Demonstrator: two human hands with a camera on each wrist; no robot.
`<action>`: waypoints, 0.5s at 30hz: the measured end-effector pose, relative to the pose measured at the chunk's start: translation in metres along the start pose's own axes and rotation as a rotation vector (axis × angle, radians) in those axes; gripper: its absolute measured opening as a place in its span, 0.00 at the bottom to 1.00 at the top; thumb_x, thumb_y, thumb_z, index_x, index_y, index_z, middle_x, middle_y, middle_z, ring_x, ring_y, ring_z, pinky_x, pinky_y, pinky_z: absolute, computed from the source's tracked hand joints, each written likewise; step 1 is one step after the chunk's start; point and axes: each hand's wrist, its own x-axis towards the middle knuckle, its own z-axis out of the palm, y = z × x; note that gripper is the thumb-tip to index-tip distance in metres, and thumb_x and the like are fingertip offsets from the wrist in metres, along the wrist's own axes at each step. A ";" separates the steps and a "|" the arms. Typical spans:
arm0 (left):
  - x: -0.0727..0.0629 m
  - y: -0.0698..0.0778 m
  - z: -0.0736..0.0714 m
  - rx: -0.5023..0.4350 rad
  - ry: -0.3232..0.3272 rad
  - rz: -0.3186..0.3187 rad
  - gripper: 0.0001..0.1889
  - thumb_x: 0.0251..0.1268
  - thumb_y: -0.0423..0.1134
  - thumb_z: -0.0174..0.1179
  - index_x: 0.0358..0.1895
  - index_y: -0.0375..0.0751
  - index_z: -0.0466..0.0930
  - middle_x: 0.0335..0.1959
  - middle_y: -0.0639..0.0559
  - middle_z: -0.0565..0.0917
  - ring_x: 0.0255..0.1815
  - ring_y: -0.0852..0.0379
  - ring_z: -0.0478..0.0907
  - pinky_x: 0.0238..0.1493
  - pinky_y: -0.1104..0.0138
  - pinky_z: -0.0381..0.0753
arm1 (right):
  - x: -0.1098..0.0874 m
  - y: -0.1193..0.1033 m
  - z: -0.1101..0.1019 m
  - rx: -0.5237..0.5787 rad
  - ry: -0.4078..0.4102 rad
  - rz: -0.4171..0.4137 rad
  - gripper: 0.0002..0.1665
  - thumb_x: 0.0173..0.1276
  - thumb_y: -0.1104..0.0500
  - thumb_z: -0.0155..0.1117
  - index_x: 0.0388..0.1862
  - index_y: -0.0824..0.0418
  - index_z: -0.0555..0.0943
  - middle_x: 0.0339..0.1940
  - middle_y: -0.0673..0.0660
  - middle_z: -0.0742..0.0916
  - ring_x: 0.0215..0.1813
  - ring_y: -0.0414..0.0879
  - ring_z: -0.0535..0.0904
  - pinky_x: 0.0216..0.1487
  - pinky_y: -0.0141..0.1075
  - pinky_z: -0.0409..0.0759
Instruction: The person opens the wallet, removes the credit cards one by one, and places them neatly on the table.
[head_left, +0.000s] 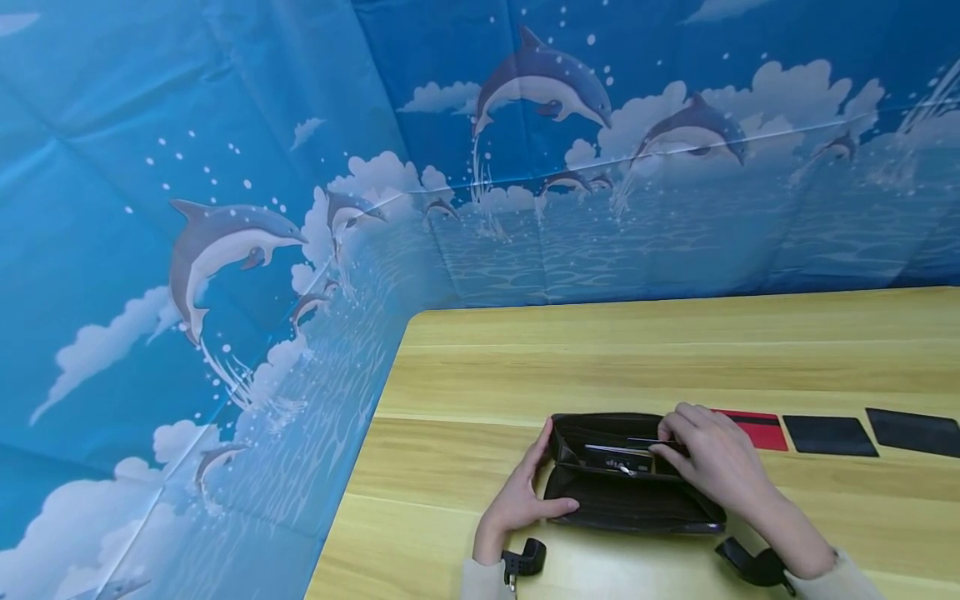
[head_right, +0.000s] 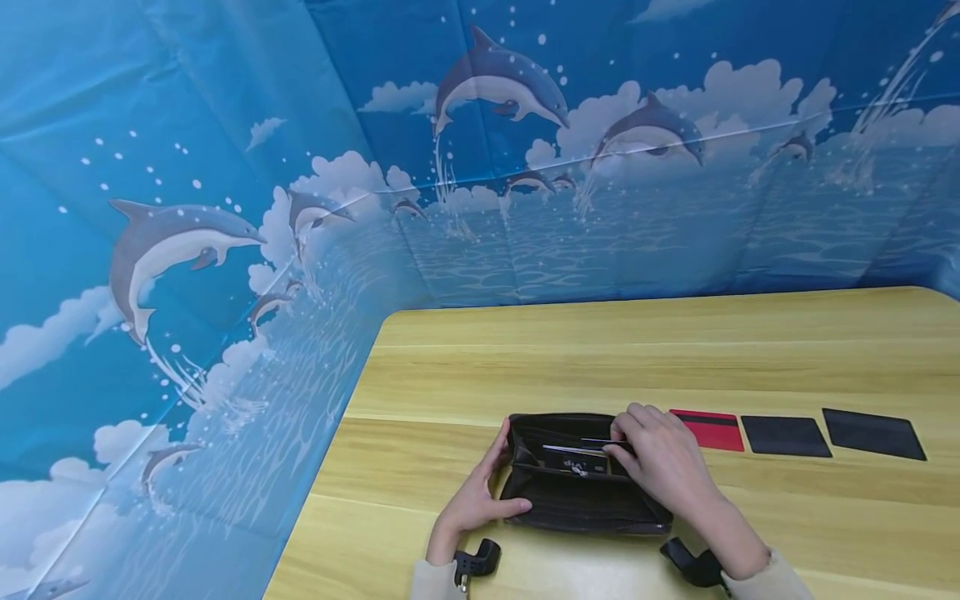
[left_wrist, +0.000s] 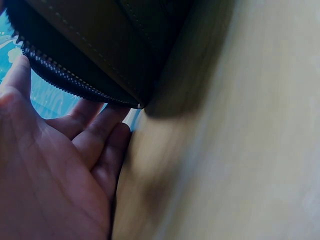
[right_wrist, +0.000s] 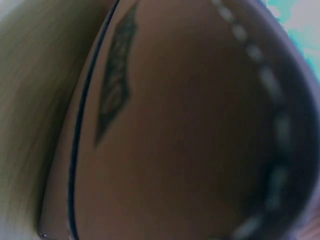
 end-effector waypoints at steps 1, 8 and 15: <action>0.000 0.000 0.000 0.001 0.000 0.003 0.55 0.49 0.29 0.71 0.77 0.46 0.41 0.75 0.48 0.51 0.73 0.50 0.50 0.69 0.61 0.51 | 0.000 0.000 0.000 -0.001 -0.002 -0.005 0.33 0.67 0.29 0.38 0.23 0.53 0.74 0.23 0.43 0.70 0.23 0.38 0.62 0.22 0.33 0.61; 0.000 -0.005 0.000 0.014 0.000 0.021 0.56 0.49 0.29 0.71 0.77 0.46 0.40 0.75 0.47 0.51 0.72 0.50 0.50 0.69 0.60 0.52 | 0.001 -0.001 -0.003 -0.025 -0.052 -0.004 0.27 0.29 0.57 0.84 0.23 0.53 0.73 0.23 0.44 0.69 0.24 0.39 0.62 0.23 0.32 0.61; 0.000 -0.029 0.003 0.028 0.016 -0.024 0.59 0.47 0.32 0.73 0.77 0.56 0.39 0.75 0.53 0.49 0.73 0.52 0.48 0.69 0.60 0.50 | 0.004 -0.004 -0.004 -0.052 -0.061 -0.007 0.29 0.28 0.63 0.85 0.22 0.54 0.71 0.23 0.45 0.70 0.24 0.41 0.63 0.22 0.33 0.61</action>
